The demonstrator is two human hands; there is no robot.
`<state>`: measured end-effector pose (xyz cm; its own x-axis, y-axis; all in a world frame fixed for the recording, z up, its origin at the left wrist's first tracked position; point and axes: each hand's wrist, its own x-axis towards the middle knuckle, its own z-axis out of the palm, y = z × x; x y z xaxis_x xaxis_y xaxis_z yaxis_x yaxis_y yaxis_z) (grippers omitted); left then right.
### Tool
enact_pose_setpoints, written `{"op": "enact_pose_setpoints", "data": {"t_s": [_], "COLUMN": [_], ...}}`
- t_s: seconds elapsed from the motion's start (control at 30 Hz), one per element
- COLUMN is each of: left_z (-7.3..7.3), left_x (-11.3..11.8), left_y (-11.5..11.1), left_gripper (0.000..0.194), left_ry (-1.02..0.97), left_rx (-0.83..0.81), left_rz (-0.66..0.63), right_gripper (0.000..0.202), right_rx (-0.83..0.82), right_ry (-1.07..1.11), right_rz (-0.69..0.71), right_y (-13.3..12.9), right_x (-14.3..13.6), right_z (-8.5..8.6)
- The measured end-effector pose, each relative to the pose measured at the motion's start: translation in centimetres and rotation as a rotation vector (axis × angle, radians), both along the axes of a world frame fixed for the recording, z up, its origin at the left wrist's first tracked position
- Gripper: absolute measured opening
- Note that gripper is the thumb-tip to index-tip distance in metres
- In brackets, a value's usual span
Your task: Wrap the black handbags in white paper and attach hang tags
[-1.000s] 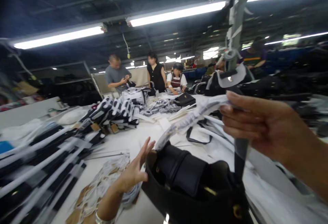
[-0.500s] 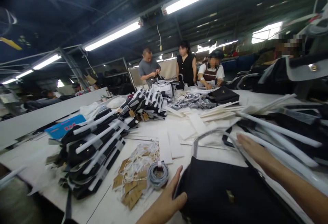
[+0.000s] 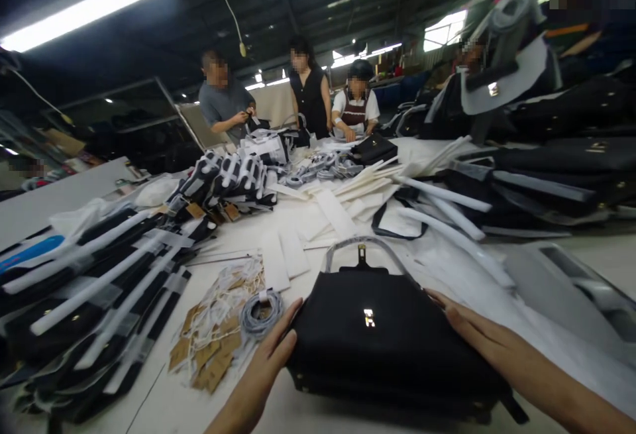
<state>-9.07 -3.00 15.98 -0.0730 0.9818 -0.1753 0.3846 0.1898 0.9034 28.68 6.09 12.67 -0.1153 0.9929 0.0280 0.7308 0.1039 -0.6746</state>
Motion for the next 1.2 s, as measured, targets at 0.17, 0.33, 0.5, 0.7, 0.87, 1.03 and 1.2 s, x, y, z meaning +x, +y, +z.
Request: {"op": "enact_pose_setpoints", "data": {"t_s": [0.17, 0.33, 0.5, 0.7, 0.87, 1.03, 1.2], "left_z": [0.5, 2.3, -0.2, -4.5, -3.6, -4.2, -5.4], "left_x": [0.4, 3.4, 4.0, 2.7, 3.5, 5.3, 5.6], "left_y": [-2.0, -0.2, 1.2, 0.3, -0.6, -1.1, -1.3], "left_gripper": [0.069, 0.110, 0.092, 0.059, 0.073, 0.072, 0.071], "left_ry": [0.655, 0.934, 1.039, 1.039, 0.874, 0.824, 0.819], "left_rx": [0.404, 0.636, 0.607, 0.636, 0.501, 0.484, 0.491], "left_rz": [-0.155, -0.616, -0.699, -0.741, -0.812, -0.719, -0.690], "right_gripper": [0.068, 0.100, 0.081, 0.087, 0.092, 0.079, 0.037], "right_rx": [0.406, 0.584, 0.622, 0.628, 0.504, 0.337, 0.303], "right_ry": [-0.288, -0.445, -0.507, -0.539, -0.500, -0.418, -0.291], "right_rz": [0.278, 0.673, 0.704, 0.730, 0.748, 0.804, 0.695], "right_y": [-3.4, -4.8, -4.0, -4.9, -5.3, -4.8, -3.5], "right_x": [0.9, -2.8, -4.0, -3.7, -3.4, -2.9, -5.5], "right_z": [2.5, 4.3, 1.6, -3.6, -4.5, -2.9, 0.5]}}
